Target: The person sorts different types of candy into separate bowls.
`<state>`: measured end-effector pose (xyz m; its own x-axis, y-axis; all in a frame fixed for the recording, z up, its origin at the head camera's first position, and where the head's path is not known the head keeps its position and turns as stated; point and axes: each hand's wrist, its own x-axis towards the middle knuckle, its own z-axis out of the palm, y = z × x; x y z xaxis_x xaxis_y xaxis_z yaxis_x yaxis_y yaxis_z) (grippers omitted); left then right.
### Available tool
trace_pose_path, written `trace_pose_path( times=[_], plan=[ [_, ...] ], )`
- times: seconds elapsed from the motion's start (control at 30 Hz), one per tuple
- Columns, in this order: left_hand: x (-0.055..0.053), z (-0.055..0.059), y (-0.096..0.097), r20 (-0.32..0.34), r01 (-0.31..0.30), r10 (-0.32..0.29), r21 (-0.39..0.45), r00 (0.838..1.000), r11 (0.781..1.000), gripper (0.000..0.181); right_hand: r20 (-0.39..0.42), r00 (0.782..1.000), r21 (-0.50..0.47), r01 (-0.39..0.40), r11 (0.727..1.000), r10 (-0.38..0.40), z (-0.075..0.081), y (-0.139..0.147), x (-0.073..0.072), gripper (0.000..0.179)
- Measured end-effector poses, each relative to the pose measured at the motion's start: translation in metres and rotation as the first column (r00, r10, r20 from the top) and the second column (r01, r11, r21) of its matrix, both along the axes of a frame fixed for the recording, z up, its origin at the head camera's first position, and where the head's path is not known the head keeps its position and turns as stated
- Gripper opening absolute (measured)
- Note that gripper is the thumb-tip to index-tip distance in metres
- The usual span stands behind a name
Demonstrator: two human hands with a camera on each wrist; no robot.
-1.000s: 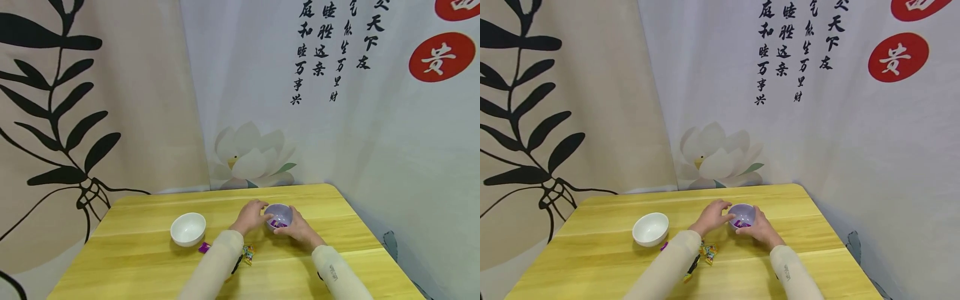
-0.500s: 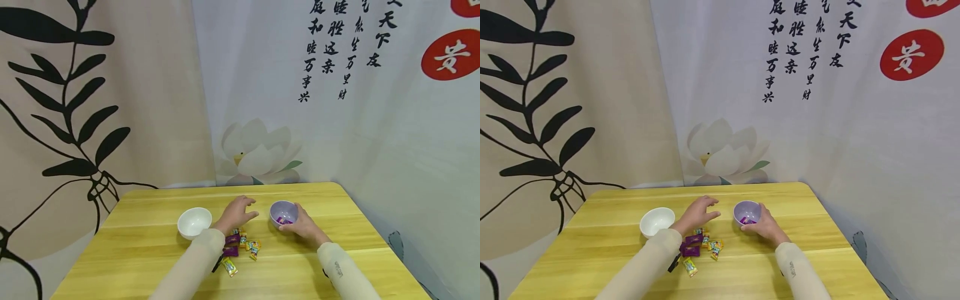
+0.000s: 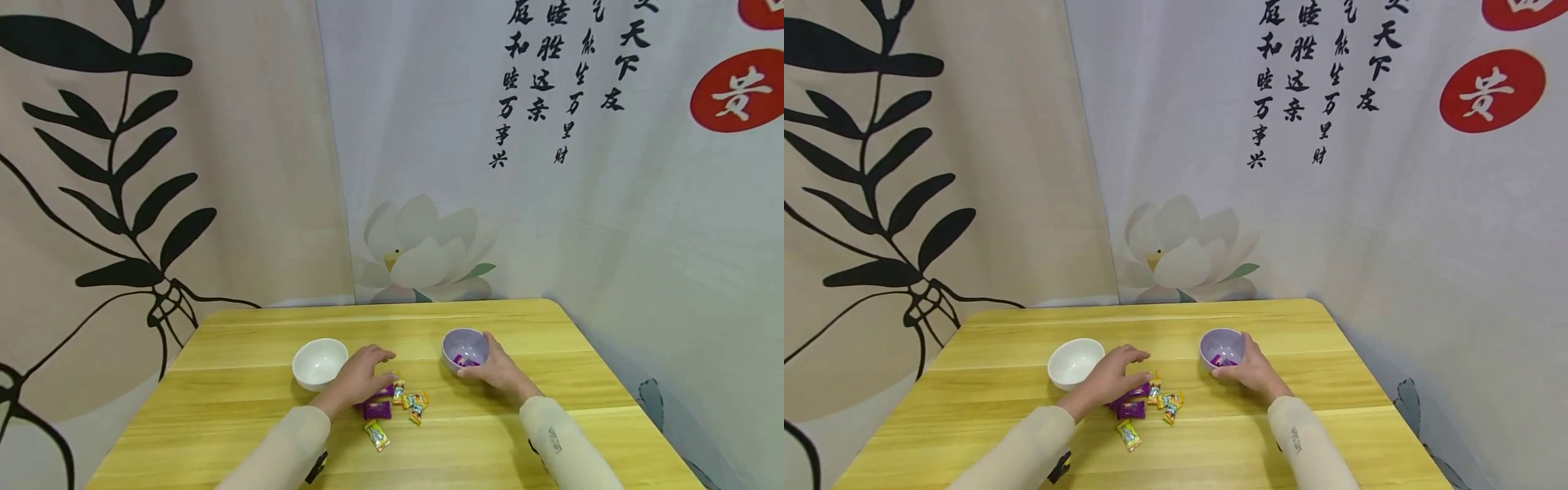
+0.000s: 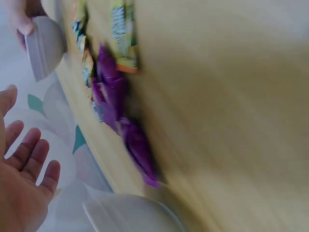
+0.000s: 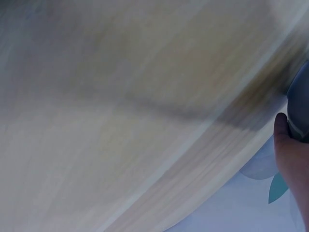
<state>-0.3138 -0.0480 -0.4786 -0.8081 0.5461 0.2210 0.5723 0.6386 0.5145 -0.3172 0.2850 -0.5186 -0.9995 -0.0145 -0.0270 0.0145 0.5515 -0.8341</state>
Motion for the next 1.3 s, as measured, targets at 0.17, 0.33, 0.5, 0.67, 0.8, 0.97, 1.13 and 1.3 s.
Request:
trace_pose_path(
  times=[0.17,0.33,0.5,0.67,0.8,0.97,1.13,1.3],
  plan=[
    [0.015,-0.008,-0.019,-0.017,0.015,-0.015,-0.007,1.0,1.0,0.043,0.015,1.0,-0.002,0.006,1.0,-0.006,0.001,0.0,0.0,0.126],
    [0.026,-0.02,-0.032,-0.088,0.042,-0.047,-0.052,0.995,0.998,0.041,0.034,0.999,-0.011,0.008,1.0,-0.008,0.003,0.001,0.001,0.127],
    [0.031,-0.032,-0.038,-0.135,0.029,-0.046,-0.128,0.99,0.991,0.04,0.027,1.0,0.004,0.012,1.0,-0.013,0.002,0.002,0.001,0.127],
    [0.036,-0.039,-0.04,-0.156,0.033,-0.061,-0.179,0.986,0.983,0.039,0.032,0.999,-0.014,0.01,1.0,-0.009,0.001,0.001,0.002,0.127],
    [0.037,-0.043,-0.038,-0.183,0.029,-0.069,-0.216,0.981,0.976,0.037,0.037,0.999,-0.027,0.013,1.0,-0.012,0.001,0.0,0.002,0.127],
    [0.037,-0.046,-0.035,-0.191,0.023,-0.069,-0.234,0.979,0.972,0.035,0.041,0.999,-0.024,0.019,1.0,-0.018,0.002,-0.001,0.003,0.126],
    [0.036,-0.048,-0.033,-0.194,0.017,-0.067,-0.249,0.979,0.968,0.033,0.036,0.999,-0.025,0.016,1.0,-0.015,0.003,-0.002,0.004,0.125],
    [0.035,-0.05,-0.033,-0.23,0.02,-0.081,-0.255,0.97,0.967,0.03,0.023,1.0,-0.007,0.012,1.0,-0.012,0.003,0.0,0.003,0.125]
  ],
)
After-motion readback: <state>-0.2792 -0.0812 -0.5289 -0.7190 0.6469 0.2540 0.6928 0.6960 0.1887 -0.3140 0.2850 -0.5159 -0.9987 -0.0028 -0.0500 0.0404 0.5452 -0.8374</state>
